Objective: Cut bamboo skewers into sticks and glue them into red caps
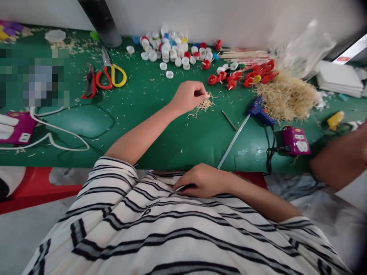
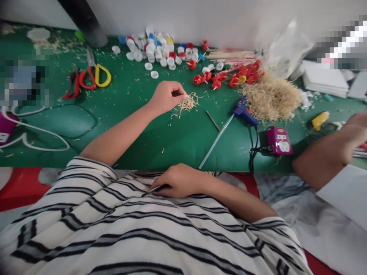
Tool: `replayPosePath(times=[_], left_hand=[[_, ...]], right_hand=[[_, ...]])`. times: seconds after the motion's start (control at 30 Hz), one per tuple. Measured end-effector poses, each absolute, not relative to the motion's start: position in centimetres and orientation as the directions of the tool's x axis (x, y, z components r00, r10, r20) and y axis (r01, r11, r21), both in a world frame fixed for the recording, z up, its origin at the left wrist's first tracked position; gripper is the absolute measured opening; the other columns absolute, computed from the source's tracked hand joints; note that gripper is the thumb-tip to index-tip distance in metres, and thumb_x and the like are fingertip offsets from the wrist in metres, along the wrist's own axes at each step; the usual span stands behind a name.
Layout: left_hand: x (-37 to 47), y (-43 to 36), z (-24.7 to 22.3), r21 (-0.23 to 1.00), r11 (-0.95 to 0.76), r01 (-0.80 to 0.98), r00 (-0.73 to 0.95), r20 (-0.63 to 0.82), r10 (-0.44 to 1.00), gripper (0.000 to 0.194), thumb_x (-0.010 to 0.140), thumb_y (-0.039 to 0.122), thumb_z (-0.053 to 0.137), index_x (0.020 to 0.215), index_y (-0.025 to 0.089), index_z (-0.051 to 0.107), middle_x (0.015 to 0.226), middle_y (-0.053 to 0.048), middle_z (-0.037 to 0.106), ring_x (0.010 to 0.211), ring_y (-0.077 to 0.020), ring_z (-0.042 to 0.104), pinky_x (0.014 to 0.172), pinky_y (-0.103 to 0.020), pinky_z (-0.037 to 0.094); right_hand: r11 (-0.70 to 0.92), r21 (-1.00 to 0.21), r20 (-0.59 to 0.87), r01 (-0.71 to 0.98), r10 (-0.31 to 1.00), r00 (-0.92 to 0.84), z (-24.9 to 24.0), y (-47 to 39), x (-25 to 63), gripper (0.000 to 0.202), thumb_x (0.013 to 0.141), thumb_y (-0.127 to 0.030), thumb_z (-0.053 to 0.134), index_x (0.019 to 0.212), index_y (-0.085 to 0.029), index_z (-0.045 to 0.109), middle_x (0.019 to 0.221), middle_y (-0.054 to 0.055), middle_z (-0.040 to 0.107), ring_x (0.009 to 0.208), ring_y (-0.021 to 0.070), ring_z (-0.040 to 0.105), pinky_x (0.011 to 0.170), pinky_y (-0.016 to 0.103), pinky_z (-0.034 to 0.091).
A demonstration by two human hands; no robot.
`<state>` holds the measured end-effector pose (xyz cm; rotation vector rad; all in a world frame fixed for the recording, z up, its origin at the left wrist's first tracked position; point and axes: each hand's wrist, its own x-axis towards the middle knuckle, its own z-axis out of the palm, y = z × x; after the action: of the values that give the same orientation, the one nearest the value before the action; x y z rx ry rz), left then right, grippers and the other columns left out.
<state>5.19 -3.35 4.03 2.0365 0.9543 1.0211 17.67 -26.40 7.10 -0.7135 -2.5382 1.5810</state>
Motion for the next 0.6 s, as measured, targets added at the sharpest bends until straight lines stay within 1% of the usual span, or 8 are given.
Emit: replayPosePath(times=[0.07, 0.13, 0.27, 0.47, 0.53, 0.6], left_hand=[[5.0, -3.7, 4.4, 0.788, -0.524, 0.322, 0.434, 0.369, 0.822, 0.018, 0.083, 0.023, 0.078, 0.071, 0.021, 0.065, 0.073, -0.002, 0.067, 0.071, -0.0166, 0.06, 0.073, -0.037, 0.049], [4.8, -4.1, 4.9, 0.786, -0.513, 0.345, 0.441, 0.347, 0.828, 0.019, 0.087, 0.02, 0.075, 0.072, 0.021, 0.064, 0.074, -0.003, 0.068, 0.071, -0.0166, 0.061, 0.075, -0.037, 0.048], [4.4, -4.5, 5.5, 0.792, -0.484, 0.372, 0.443, 0.306, 0.842, 0.02, 0.092, 0.018, 0.072, 0.074, 0.019, 0.065, 0.076, -0.004, 0.068, 0.072, -0.016, 0.061, 0.077, -0.037, 0.047], [4.6, -4.4, 5.4, 0.8, -0.472, 0.37, 0.437, 0.298, 0.849, 0.018, 0.089, 0.016, 0.072, 0.072, 0.019, 0.066, 0.076, -0.004, 0.07, 0.071, -0.0155, 0.06, 0.075, -0.036, 0.046], [4.6, -4.4, 5.4, 0.801, -0.473, 0.367, 0.435, 0.302, 0.848, 0.018, 0.088, 0.017, 0.072, 0.072, 0.019, 0.067, 0.077, -0.004, 0.07, 0.071, -0.0156, 0.061, 0.074, -0.036, 0.046], [4.5, -4.4, 5.4, 0.801, -0.476, 0.363, 0.438, 0.304, 0.846, 0.017, 0.088, 0.019, 0.072, 0.072, 0.019, 0.067, 0.077, -0.004, 0.071, 0.072, -0.0152, 0.061, 0.074, -0.035, 0.046]], right_hand=[[0.369, -0.845, -0.244, 0.387, 0.378, -0.893, 6.8, -26.4, 17.3, 0.028, 0.106, -0.028, 0.062, 0.126, -0.025, 0.082, 0.114, 0.004, 0.086, 0.099, 0.0168, 0.079, 0.083, 0.026, 0.05], [0.355, -0.833, -0.291, 0.425, 0.371, -0.882, 6.6, -26.2, 17.0, 0.027, 0.105, -0.027, 0.061, 0.121, -0.024, 0.083, 0.109, 0.005, 0.086, 0.093, 0.0172, 0.076, 0.08, 0.026, 0.048], [0.332, -0.821, -0.338, 0.465, 0.374, -0.864, 6.2, -25.8, 16.5, 0.029, 0.101, -0.021, 0.062, 0.122, -0.022, 0.082, 0.109, 0.007, 0.085, 0.093, 0.0185, 0.073, 0.078, 0.027, 0.043], [0.356, -0.771, -0.395, 0.528, 0.382, -0.835, 6.5, -26.2, 16.3, 0.027, 0.103, -0.028, 0.063, 0.121, -0.021, 0.081, 0.109, 0.008, 0.084, 0.093, 0.0206, 0.072, 0.076, 0.029, 0.041], [0.358, -0.771, -0.375, 0.526, 0.412, -0.83, 6.6, -26.1, 16.6, 0.026, 0.104, -0.028, 0.062, 0.122, -0.02, 0.079, 0.109, 0.008, 0.084, 0.092, 0.0202, 0.072, 0.076, 0.029, 0.041], [0.326, -0.77, -0.34, 0.549, 0.519, -0.784, 6.7, -25.6, 16.9, 0.024, 0.106, -0.029, 0.061, 0.122, -0.021, 0.077, 0.108, 0.007, 0.084, 0.091, 0.019, 0.073, 0.076, 0.028, 0.043]])
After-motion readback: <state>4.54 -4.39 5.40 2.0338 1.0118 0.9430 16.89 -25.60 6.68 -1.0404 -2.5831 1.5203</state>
